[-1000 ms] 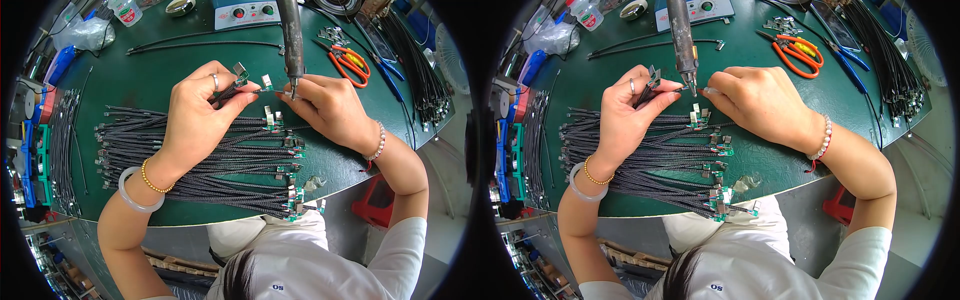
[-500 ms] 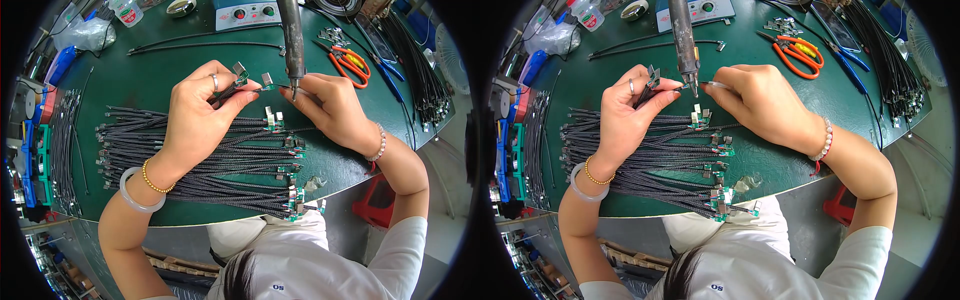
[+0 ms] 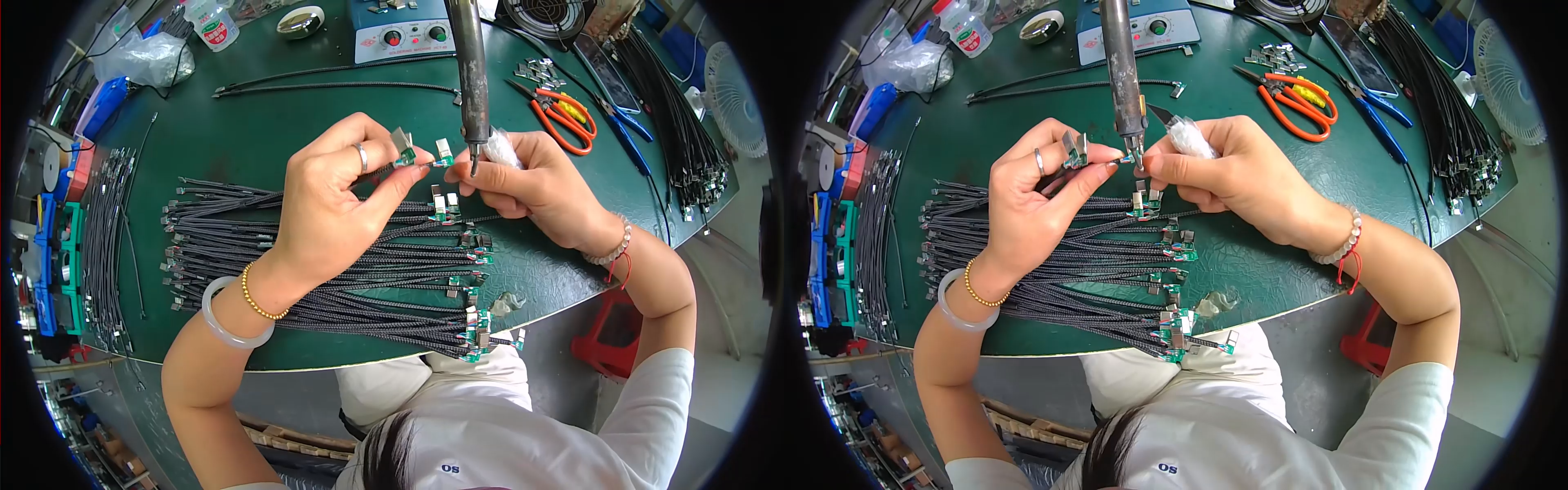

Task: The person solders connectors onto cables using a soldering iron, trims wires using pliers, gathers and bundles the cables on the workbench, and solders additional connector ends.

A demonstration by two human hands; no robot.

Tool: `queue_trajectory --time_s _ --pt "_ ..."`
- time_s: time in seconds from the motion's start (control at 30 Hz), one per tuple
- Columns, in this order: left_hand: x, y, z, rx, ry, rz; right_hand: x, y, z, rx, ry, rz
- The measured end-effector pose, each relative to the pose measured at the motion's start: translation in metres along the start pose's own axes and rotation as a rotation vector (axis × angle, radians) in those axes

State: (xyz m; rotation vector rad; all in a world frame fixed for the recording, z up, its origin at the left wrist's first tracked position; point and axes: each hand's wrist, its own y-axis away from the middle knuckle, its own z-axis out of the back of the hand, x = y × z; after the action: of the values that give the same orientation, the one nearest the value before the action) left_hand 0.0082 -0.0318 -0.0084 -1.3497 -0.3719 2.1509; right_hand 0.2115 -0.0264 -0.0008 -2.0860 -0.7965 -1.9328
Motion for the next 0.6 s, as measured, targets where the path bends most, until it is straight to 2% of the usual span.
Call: queue_trajectory --time_s 0.13,0.6 --pt "0.001 0.002 0.001 0.033 -0.037 -0.133 0.001 0.004 0.000 0.006 -0.009 -0.017" --pt "-0.010 0.000 0.001 0.084 0.016 -0.161 0.003 0.013 -0.004 0.025 -0.079 0.056"
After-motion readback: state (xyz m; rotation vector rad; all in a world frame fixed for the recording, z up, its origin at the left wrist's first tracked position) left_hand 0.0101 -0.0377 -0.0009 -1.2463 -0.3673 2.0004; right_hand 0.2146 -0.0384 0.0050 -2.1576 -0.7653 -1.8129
